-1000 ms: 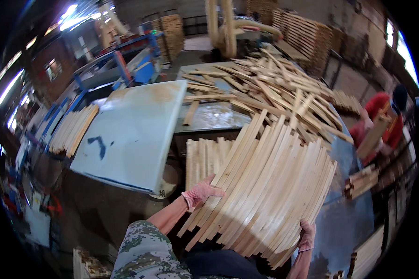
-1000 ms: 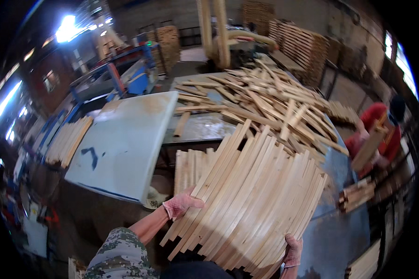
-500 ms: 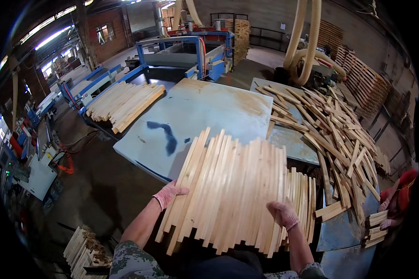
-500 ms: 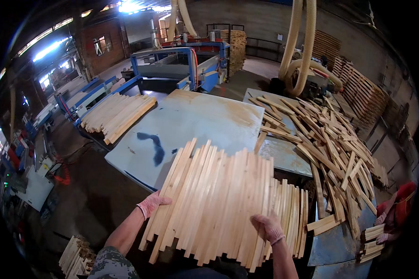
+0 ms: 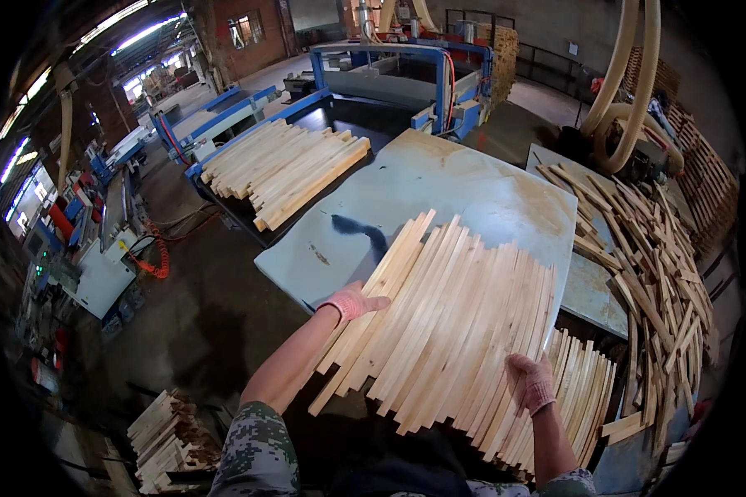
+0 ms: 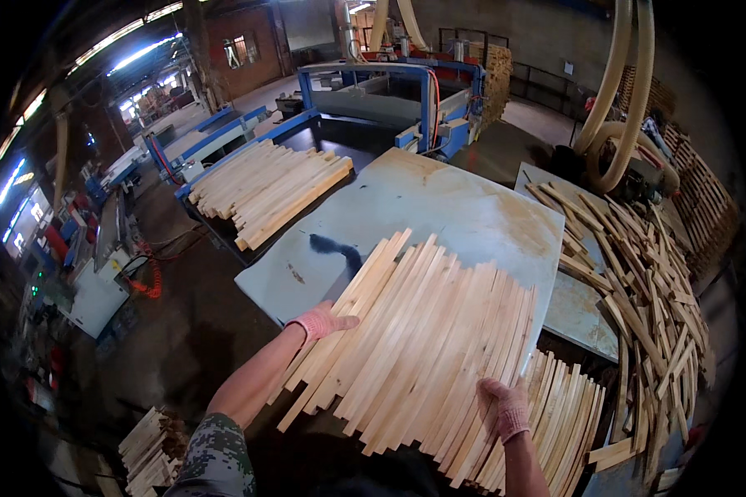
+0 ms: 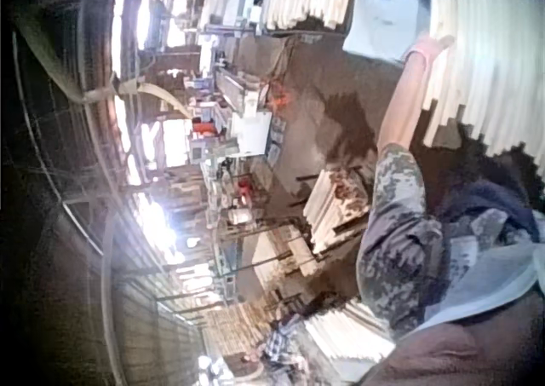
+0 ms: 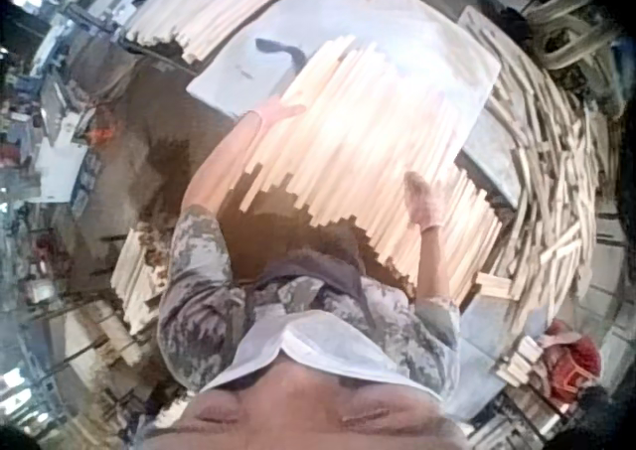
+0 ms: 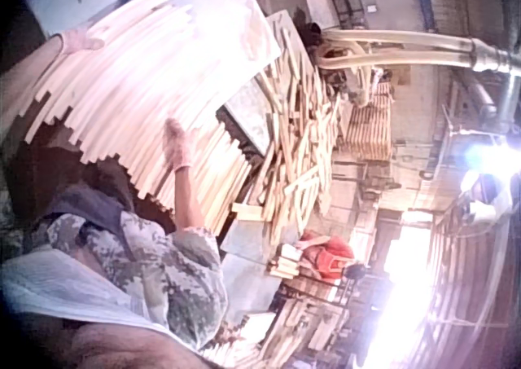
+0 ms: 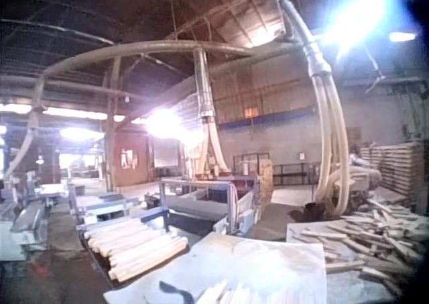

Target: The person repeatedly picks up stacks of light-colored wooden planks from a table and places them onto a conveyor belt. They also handle individual planks, moving them between the table and the conveyor. The person wears pink gloves and a camouflage shirt while working in a workshop environment.

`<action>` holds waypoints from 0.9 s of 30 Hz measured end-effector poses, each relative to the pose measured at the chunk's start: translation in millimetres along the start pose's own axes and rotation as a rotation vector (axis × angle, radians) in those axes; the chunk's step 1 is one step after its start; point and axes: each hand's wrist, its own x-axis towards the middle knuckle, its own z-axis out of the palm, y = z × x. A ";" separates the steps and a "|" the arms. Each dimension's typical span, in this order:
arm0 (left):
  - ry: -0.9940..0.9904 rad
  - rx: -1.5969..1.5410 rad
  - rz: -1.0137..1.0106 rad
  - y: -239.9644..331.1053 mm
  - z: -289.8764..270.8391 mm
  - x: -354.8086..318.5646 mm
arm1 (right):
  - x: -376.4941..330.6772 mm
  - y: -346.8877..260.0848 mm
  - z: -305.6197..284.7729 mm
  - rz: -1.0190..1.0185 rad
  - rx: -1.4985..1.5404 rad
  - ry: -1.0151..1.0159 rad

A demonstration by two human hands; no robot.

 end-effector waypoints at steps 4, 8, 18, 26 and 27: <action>-0.069 0.027 0.034 3.1 -29.0 61.9 | 12.7 -15.0 61.0 -0.054 -0.082 0.049; -0.096 0.149 0.050 17.0 -66.5 127.8 | 59.6 -19.6 92.6 -0.072 -0.159 0.053; -0.020 0.388 0.081 55.2 -156.1 210.9 | 129.3 -20.8 160.4 -0.243 -0.523 0.159; 0.271 0.623 -0.001 41.1 -272.0 294.0 | 124.0 -26.3 209.7 -0.101 -1.397 0.487; 0.280 0.637 -0.016 38.6 -282.3 303.2 | 123.4 -24.0 207.0 -0.132 -1.384 0.529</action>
